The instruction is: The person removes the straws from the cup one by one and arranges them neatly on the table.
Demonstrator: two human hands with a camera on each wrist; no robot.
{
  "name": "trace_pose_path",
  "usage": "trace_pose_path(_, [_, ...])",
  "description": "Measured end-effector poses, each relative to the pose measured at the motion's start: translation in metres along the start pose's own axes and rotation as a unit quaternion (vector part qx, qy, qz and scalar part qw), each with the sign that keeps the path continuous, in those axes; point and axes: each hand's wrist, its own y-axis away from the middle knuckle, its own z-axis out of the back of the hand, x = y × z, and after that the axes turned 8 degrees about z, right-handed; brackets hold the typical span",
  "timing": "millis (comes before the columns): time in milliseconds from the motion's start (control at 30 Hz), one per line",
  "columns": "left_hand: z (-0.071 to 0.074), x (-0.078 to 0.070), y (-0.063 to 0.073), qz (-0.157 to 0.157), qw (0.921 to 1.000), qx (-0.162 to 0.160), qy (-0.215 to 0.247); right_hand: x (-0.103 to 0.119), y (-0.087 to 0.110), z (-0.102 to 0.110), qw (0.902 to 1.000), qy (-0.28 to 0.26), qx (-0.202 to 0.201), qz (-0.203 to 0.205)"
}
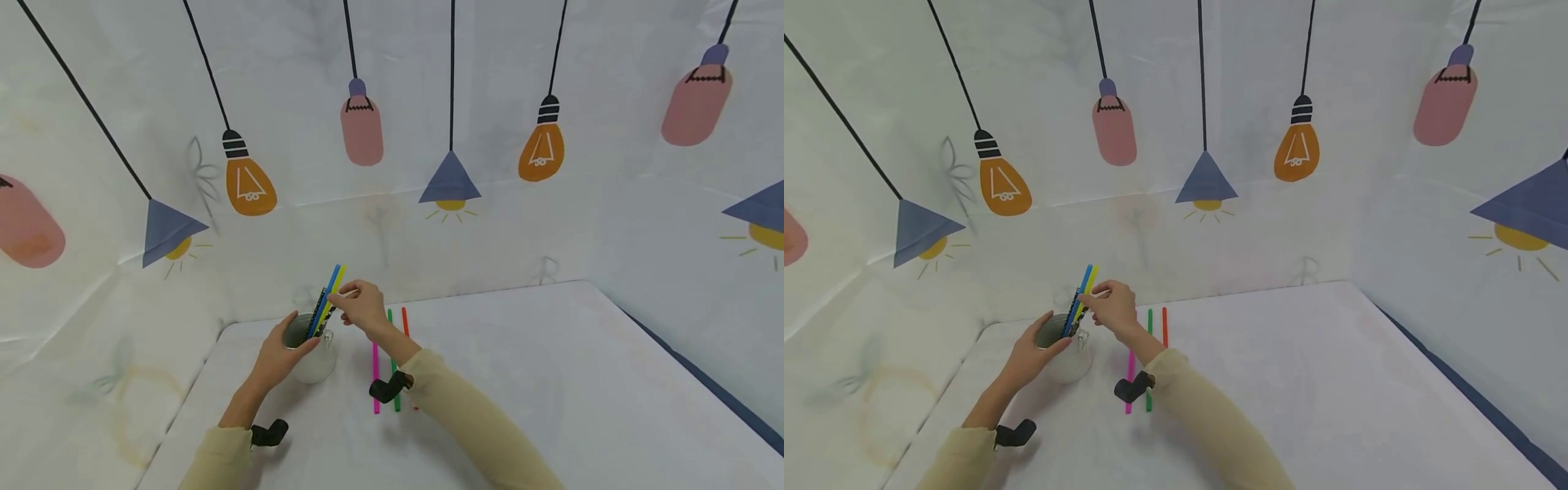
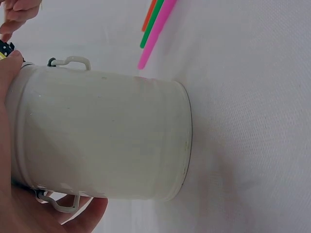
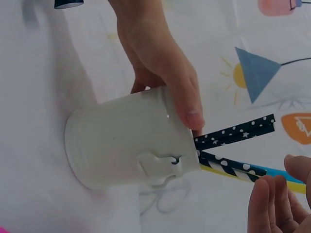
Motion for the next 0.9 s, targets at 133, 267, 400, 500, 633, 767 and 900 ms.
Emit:
trace_pose_path(133, [0.0,0.001,-0.001,-0.005,1.0,-0.002,0.002,-0.003,-0.004,0.001,1.0,-0.002,0.0,-0.005])
trace_pose_path(267, [0.001,0.001,-0.001,-0.009,0.9999,-0.003,0.006,-0.001,-0.006,0.001,0.9999,-0.006,0.006,-0.009])
trace_pose_path(400, [0.001,0.001,-0.001,-0.012,0.9999,-0.002,0.005,0.0,-0.006,0.0,0.9999,0.002,0.006,-0.015])
trace_pose_path(500, [0.002,0.001,-0.001,-0.014,0.9999,-0.005,0.006,0.002,-0.007,-0.002,0.9998,0.011,0.006,-0.013])
trace_pose_path(633, [0.002,-0.003,0.001,-0.011,0.9999,-0.003,0.006,0.003,-0.008,-0.003,0.9997,0.022,0.004,-0.007])
trace_pose_path(767, [0.002,-0.005,0.002,-0.006,1.0,0.0,0.006,0.008,-0.006,-0.001,0.9995,0.029,0.003,0.008])
trace_pose_path(900, [0.002,-0.004,0.002,-0.004,1.0,-0.002,0.005,0.019,-0.002,0.004,0.9992,0.01,0.016,0.034])
